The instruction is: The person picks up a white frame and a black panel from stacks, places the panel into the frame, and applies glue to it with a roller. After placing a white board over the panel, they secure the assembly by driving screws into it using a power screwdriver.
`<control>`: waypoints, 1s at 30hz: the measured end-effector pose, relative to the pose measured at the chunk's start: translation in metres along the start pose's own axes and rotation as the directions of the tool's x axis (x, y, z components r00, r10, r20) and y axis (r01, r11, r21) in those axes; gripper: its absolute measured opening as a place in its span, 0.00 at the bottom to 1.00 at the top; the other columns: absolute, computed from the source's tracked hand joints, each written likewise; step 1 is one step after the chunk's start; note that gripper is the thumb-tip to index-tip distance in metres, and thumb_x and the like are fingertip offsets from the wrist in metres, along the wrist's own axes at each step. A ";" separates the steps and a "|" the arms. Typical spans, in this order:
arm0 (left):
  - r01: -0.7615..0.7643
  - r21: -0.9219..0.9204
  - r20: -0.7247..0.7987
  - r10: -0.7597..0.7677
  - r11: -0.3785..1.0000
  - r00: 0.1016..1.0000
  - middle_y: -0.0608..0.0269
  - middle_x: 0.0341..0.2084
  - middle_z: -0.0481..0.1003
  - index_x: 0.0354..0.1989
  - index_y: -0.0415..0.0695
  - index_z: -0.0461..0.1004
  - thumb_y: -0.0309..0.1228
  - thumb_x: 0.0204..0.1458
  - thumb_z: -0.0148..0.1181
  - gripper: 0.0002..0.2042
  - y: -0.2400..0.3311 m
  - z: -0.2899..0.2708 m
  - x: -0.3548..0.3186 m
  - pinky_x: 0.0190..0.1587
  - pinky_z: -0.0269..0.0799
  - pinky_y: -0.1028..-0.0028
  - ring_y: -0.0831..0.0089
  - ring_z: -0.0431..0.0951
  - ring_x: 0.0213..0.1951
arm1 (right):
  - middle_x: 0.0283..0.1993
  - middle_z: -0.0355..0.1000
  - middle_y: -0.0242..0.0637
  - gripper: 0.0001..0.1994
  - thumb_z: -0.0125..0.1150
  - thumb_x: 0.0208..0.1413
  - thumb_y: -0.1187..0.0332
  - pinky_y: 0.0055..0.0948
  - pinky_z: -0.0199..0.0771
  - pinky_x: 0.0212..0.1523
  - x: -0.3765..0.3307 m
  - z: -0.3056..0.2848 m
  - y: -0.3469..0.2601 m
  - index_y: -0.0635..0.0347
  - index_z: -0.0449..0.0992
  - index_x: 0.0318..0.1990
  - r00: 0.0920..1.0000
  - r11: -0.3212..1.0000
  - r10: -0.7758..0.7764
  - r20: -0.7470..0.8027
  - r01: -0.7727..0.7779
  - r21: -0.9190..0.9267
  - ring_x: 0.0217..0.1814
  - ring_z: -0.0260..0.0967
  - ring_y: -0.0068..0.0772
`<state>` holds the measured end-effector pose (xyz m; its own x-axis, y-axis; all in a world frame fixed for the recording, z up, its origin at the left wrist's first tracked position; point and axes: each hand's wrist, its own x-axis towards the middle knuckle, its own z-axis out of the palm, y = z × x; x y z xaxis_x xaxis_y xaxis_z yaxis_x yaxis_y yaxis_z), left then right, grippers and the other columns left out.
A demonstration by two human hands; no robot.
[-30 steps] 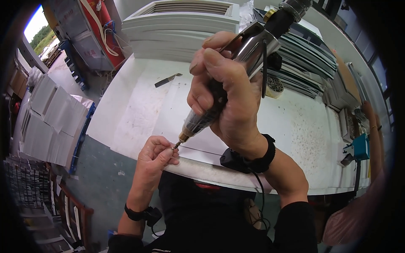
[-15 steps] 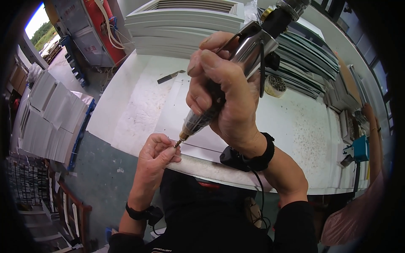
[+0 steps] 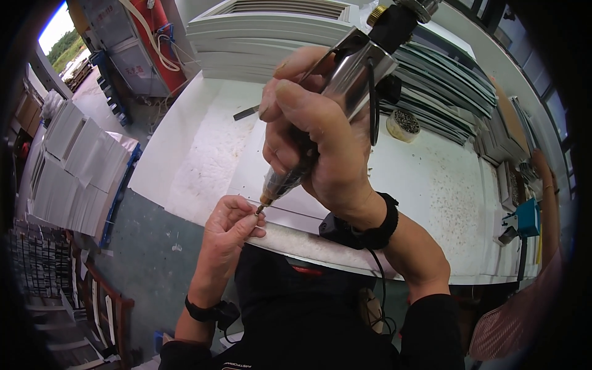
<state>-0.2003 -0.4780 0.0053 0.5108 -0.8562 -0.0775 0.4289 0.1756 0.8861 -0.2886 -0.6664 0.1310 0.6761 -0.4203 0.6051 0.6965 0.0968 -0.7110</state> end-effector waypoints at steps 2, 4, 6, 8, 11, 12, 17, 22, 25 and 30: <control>-0.034 0.034 -0.022 0.035 0.999 0.999 0.60 0.43 0.78 0.48 0.41 0.71 0.23 0.63 0.62 0.08 0.002 -0.001 0.001 0.47 0.80 0.73 0.74 0.80 0.44 | 0.36 0.72 0.35 0.12 0.53 0.67 0.66 0.22 0.66 0.15 0.003 0.007 0.003 0.56 0.65 0.55 0.999 0.999 0.038 -0.013 -0.038 -0.019 0.14 0.56 0.18; -0.172 0.431 -0.074 0.224 0.886 0.972 0.61 0.40 0.80 0.47 0.40 0.72 0.23 0.63 0.61 0.07 0.010 -0.005 0.005 0.46 0.77 0.75 0.74 0.82 0.42 | 0.37 0.72 0.36 0.12 0.53 0.66 0.67 0.22 0.65 0.15 0.010 0.019 0.008 0.56 0.67 0.54 0.999 0.991 0.029 -0.014 -0.030 -0.129 0.14 0.56 0.17; -0.252 0.503 -0.040 0.314 0.826 0.949 0.61 0.39 0.82 0.46 0.39 0.74 0.22 0.62 0.61 0.06 0.014 -0.009 0.014 0.46 0.76 0.75 0.74 0.83 0.41 | 0.34 0.73 0.37 0.13 0.57 0.64 0.66 0.23 0.65 0.17 0.019 0.029 0.016 0.61 0.68 0.51 1.000 0.983 -0.020 0.024 0.024 -0.181 0.15 0.61 0.18; -0.293 0.700 0.045 0.369 0.651 0.928 0.58 0.40 0.82 0.47 0.39 0.74 0.21 0.61 0.62 0.07 0.022 -0.014 0.020 0.47 0.76 0.73 0.72 0.84 0.42 | 0.32 0.73 0.37 0.12 0.58 0.63 0.65 0.23 0.67 0.19 0.023 0.031 0.027 0.64 0.70 0.48 0.997 0.965 0.015 0.072 0.005 -0.264 0.18 0.65 0.18; -0.263 0.706 0.032 0.342 0.657 0.939 0.57 0.42 0.82 0.48 0.39 0.74 0.18 0.59 0.60 0.10 0.007 -0.028 0.027 0.51 0.76 0.70 0.67 0.83 0.45 | 0.30 0.73 0.36 0.10 0.59 0.64 0.68 0.21 0.67 0.21 0.022 0.031 0.044 0.63 0.72 0.48 0.994 0.962 0.042 0.104 -0.012 -0.272 0.20 0.66 0.16; -0.268 0.711 0.036 0.347 0.650 0.937 0.57 0.42 0.82 0.49 0.40 0.74 0.18 0.58 0.60 0.11 0.004 -0.031 0.028 0.52 0.75 0.69 0.65 0.82 0.47 | 0.30 0.73 0.36 0.09 0.59 0.65 0.69 0.20 0.67 0.22 0.021 0.029 0.050 0.63 0.72 0.48 0.993 0.964 0.055 0.109 -0.024 -0.265 0.20 0.66 0.16; -0.269 0.827 0.075 0.378 0.493 0.923 0.59 0.44 0.82 0.50 0.41 0.74 0.16 0.56 0.59 0.14 0.005 -0.030 0.022 0.56 0.72 0.65 0.61 0.79 0.51 | 0.28 0.73 0.31 0.06 0.61 0.62 0.71 0.20 0.65 0.22 0.017 0.034 0.058 0.64 0.75 0.42 0.993 0.976 0.118 0.015 -0.113 -0.184 0.21 0.64 0.14; -0.289 0.829 0.088 0.397 0.479 0.913 0.59 0.46 0.82 0.50 0.43 0.74 0.16 0.55 0.59 0.15 0.003 -0.032 0.021 0.57 0.70 0.63 0.58 0.78 0.51 | 0.31 0.73 0.36 0.09 0.59 0.65 0.70 0.20 0.65 0.23 0.015 0.028 0.061 0.61 0.72 0.49 0.985 0.958 0.165 0.053 -0.147 -0.247 0.21 0.66 0.16; -0.277 0.838 0.089 0.383 0.470 0.919 0.58 0.49 0.81 0.52 0.43 0.75 0.16 0.55 0.59 0.16 0.003 -0.034 0.019 0.58 0.70 0.63 0.57 0.77 0.54 | 0.31 0.73 0.36 0.08 0.59 0.65 0.70 0.20 0.66 0.22 0.015 0.029 0.059 0.61 0.71 0.48 0.982 0.956 0.175 0.065 -0.154 -0.252 0.21 0.66 0.16; -0.440 0.897 0.420 0.409 -0.050 0.810 0.53 0.55 0.77 0.59 0.42 0.76 0.26 0.55 0.66 0.21 0.006 -0.046 0.017 0.64 0.68 0.60 0.54 0.72 0.63 | 0.30 0.72 0.37 0.07 0.59 0.64 0.71 0.21 0.66 0.21 0.013 0.024 0.066 0.61 0.70 0.44 0.978 0.959 0.162 0.129 -0.125 -0.255 0.21 0.66 0.17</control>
<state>-0.1551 -0.4693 -0.0121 0.2766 -0.8256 0.4918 -0.9141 -0.0681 0.3998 -0.2277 -0.6443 0.1006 0.8053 -0.2787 0.5233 0.5222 -0.0846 -0.8486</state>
